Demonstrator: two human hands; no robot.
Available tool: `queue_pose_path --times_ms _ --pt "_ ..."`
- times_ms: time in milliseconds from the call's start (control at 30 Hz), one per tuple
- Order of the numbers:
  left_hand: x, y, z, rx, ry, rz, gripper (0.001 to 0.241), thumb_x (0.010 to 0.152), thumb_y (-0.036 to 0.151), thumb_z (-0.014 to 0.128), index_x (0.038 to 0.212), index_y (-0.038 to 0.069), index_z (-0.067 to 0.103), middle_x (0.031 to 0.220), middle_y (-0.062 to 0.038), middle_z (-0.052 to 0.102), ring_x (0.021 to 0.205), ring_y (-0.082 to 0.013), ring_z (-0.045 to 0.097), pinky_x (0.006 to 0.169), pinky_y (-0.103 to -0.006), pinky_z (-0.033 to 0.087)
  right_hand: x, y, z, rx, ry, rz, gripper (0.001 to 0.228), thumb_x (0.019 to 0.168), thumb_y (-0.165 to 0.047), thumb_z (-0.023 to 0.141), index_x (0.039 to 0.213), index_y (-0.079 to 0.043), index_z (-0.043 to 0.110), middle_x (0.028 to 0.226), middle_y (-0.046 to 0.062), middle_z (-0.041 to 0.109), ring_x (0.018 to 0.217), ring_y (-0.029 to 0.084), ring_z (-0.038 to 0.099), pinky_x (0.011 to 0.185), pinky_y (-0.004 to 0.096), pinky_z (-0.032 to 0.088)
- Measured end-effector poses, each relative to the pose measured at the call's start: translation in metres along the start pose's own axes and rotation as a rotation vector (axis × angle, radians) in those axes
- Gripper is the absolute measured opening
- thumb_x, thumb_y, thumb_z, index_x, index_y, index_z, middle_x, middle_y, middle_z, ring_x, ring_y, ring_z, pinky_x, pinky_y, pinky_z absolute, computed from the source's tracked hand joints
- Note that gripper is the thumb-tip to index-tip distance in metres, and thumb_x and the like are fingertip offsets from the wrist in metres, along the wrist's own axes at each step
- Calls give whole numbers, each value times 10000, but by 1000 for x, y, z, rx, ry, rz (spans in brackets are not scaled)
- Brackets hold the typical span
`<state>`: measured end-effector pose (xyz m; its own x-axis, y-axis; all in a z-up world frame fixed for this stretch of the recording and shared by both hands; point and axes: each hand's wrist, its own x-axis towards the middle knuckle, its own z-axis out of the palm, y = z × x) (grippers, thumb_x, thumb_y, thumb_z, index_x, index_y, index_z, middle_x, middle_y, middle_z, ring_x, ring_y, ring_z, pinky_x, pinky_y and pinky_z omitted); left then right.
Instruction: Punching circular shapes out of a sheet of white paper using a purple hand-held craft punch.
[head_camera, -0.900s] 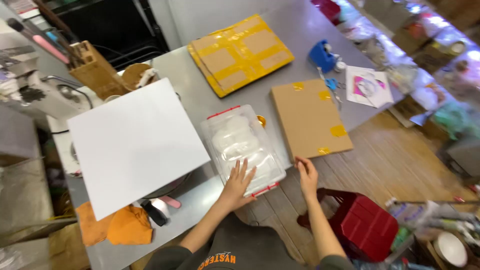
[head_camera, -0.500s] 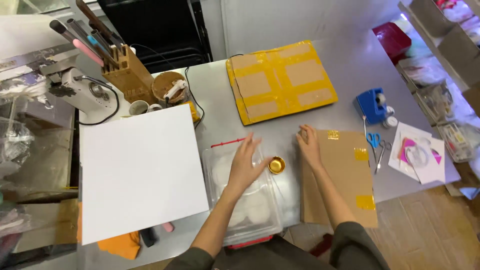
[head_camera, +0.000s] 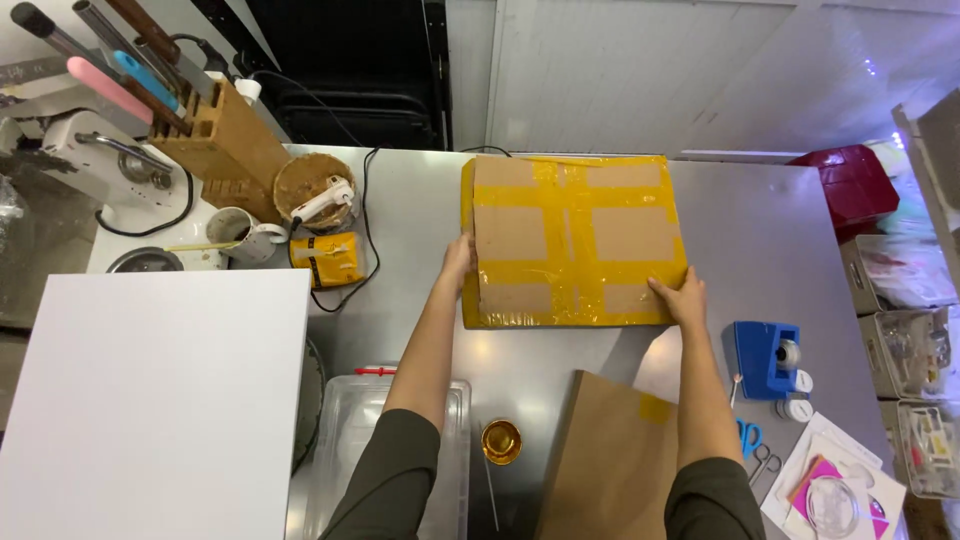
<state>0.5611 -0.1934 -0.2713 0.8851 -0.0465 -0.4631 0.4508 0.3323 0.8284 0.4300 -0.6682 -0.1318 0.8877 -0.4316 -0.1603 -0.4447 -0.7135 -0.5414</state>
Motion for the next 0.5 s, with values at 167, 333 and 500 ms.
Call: queue_pose_path --times_ms 167,333,500 --pt "-55 47 19 48 -203 -236 375 988 264 576 1263 10 594 1045 -146 688 903 -244 663 783 -407 574 -11 -1 -8 195 88 -138 948 706 -428 924 1439 25 530 1337 290 561 1211 426 583 1012 496 488" --pt "-50 57 53 347 -116 -268 501 987 338 601 1416 105 487 1156 -54 639 1013 -197 590 827 -414 448 -37 -24 -22 425 -27 -90 828 699 -358 883 1368 19 573 1262 214 680 1164 351 679 1022 440 536" --pt "-5 28 49 536 -143 504 560 956 280 636 1370 -87 554 1299 -247 707 1206 -340 675 1017 -443 546 -32 5 -9 323 134 -163 760 798 -284 903 1396 40 563 1325 228 588 1211 353 597 1015 425 489"
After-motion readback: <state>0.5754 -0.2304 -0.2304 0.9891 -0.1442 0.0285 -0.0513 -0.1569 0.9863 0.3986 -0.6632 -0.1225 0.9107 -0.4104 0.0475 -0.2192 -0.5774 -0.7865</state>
